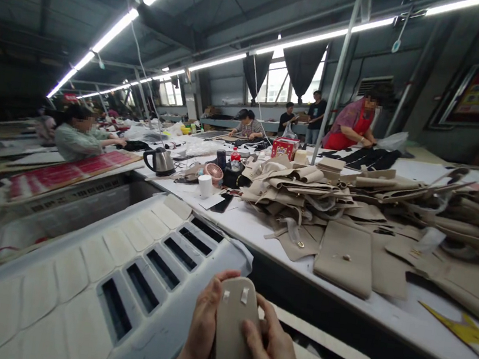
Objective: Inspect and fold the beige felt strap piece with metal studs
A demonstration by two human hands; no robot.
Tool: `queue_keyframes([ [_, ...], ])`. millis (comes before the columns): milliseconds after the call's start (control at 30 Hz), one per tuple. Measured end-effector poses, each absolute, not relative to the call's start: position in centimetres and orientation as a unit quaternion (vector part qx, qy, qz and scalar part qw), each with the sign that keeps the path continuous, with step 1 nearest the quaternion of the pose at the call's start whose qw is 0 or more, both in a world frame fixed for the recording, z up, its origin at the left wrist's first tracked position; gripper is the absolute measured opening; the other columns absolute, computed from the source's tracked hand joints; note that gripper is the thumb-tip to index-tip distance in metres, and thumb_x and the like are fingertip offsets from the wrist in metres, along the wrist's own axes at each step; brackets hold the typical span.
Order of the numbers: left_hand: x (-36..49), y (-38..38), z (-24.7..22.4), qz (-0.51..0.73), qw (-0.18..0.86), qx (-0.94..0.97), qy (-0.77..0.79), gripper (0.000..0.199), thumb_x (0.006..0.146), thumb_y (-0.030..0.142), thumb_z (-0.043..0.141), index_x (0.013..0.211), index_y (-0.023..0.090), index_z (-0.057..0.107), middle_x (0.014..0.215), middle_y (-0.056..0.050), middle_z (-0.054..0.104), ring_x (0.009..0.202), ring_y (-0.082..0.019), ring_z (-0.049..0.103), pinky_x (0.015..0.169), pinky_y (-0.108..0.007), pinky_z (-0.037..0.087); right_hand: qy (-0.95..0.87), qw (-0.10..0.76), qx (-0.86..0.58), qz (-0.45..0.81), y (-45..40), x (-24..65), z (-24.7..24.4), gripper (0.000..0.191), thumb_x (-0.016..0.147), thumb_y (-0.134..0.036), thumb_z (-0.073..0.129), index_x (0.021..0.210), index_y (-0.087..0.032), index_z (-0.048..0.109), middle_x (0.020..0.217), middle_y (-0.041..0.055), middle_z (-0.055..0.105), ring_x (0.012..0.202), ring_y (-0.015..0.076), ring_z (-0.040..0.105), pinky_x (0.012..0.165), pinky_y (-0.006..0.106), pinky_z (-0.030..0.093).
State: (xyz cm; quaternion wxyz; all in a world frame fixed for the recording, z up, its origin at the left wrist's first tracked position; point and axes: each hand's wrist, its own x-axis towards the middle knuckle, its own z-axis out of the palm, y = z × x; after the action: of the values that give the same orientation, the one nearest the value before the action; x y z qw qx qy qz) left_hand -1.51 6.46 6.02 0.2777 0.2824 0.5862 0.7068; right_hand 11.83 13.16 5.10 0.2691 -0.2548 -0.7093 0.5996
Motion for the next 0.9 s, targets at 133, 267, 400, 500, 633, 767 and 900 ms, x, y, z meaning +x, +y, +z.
queue_keyframes([
  [133, -0.8, 6.4, 6.4, 0.703, 0.297, 0.305, 0.570, 0.048, 0.097, 0.055, 0.038, 0.111, 0.017, 0.063, 0.102, -0.006, 0.071, 0.089, -0.019, 0.064, 0.079, -0.028, 0.050, -0.804, 0.277, -0.243, 0.466, 15.2, 12.0, 6.1, 0.053, 0.095, -0.040, 0.046, 0.146, -0.027, 0.038, 0.135, 0.0088, 0.059, 0.110, 0.0239, 0.064, 0.091, 0.038, 0.054],
  [267, -0.2, 6.1, 6.3, 0.721, 0.288, 0.303, 0.552, 0.046, 0.098, 0.053, 0.038, 0.109, 0.017, 0.066, 0.110, -0.007, 0.070, 0.103, -0.021, 0.062, 0.088, -0.030, 0.049, -0.862, 0.336, -0.187, 0.332, 15.9, 11.4, 7.2, 0.037, 0.092, -0.028, 0.052, 0.128, -0.025, 0.059, 0.138, 0.0081, 0.057, 0.127, 0.0251, 0.052, 0.106, 0.042, 0.047],
  [400, -0.7, 6.2, 6.3, 0.754, 0.326, 0.277, 0.498, 0.051, 0.097, 0.055, 0.037, 0.103, 0.015, 0.067, 0.111, -0.009, 0.070, 0.107, -0.024, 0.062, 0.097, -0.036, 0.046, -0.853, 0.409, -0.112, 0.304, 15.0, 10.8, 8.1, 0.017, 0.093, -0.017, 0.049, 0.094, -0.024, 0.064, 0.117, 0.0057, 0.069, 0.116, 0.0222, 0.058, 0.101, 0.041, 0.050],
  [500, -1.6, 6.4, 6.7, 0.757, 0.346, 0.273, 0.483, 0.048, 0.094, 0.056, 0.044, 0.094, 0.014, 0.067, 0.111, -0.011, 0.070, 0.107, -0.026, 0.063, 0.097, -0.038, 0.046, -0.839, 0.437, -0.090, 0.310, 14.1, 10.9, 8.0, 0.013, 0.092, -0.015, 0.050, 0.084, -0.023, 0.057, 0.107, 0.0059, 0.071, 0.117, 0.0239, 0.058, 0.092, 0.039, 0.053],
  [633, -3.0, 6.7, 7.5, 0.721, 0.396, 0.279, 0.496, 0.039, 0.082, 0.052, 0.067, 0.085, 0.013, 0.064, 0.100, -0.009, 0.070, 0.083, -0.019, 0.065, 0.077, -0.030, 0.050, -0.845, 0.418, -0.013, 0.333, 13.6, 11.5, 7.0, 0.020, 0.092, -0.009, 0.044, 0.097, -0.024, 0.057, 0.102, 0.0056, 0.071, 0.103, 0.0208, 0.065, 0.091, 0.036, 0.052],
  [767, -3.4, 7.0, 7.5, 0.674, 0.447, 0.315, 0.497, 0.037, 0.083, 0.047, 0.068, 0.101, 0.014, 0.066, 0.092, -0.006, 0.070, 0.076, -0.014, 0.062, 0.071, -0.024, 0.045, -0.825, 0.396, -0.062, 0.399, 14.1, 11.8, 7.1, 0.021, 0.093, -0.018, 0.052, 0.110, -0.024, 0.061, 0.102, 0.0050, 0.071, 0.093, 0.0187, 0.067, 0.079, 0.028, 0.054],
  [900, -3.3, 7.2, 6.9, 0.641, 0.443, 0.319, 0.539, 0.042, 0.081, 0.048, 0.070, 0.105, 0.014, 0.069, 0.086, -0.006, 0.070, 0.068, -0.012, 0.059, 0.064, -0.022, 0.043, -0.849, 0.358, -0.015, 0.389, 14.3, 12.1, 8.5, 0.019, 0.093, -0.022, 0.052, 0.101, -0.024, 0.069, 0.086, 0.0039, 0.072, 0.079, 0.0186, 0.066, 0.073, 0.030, 0.053],
])
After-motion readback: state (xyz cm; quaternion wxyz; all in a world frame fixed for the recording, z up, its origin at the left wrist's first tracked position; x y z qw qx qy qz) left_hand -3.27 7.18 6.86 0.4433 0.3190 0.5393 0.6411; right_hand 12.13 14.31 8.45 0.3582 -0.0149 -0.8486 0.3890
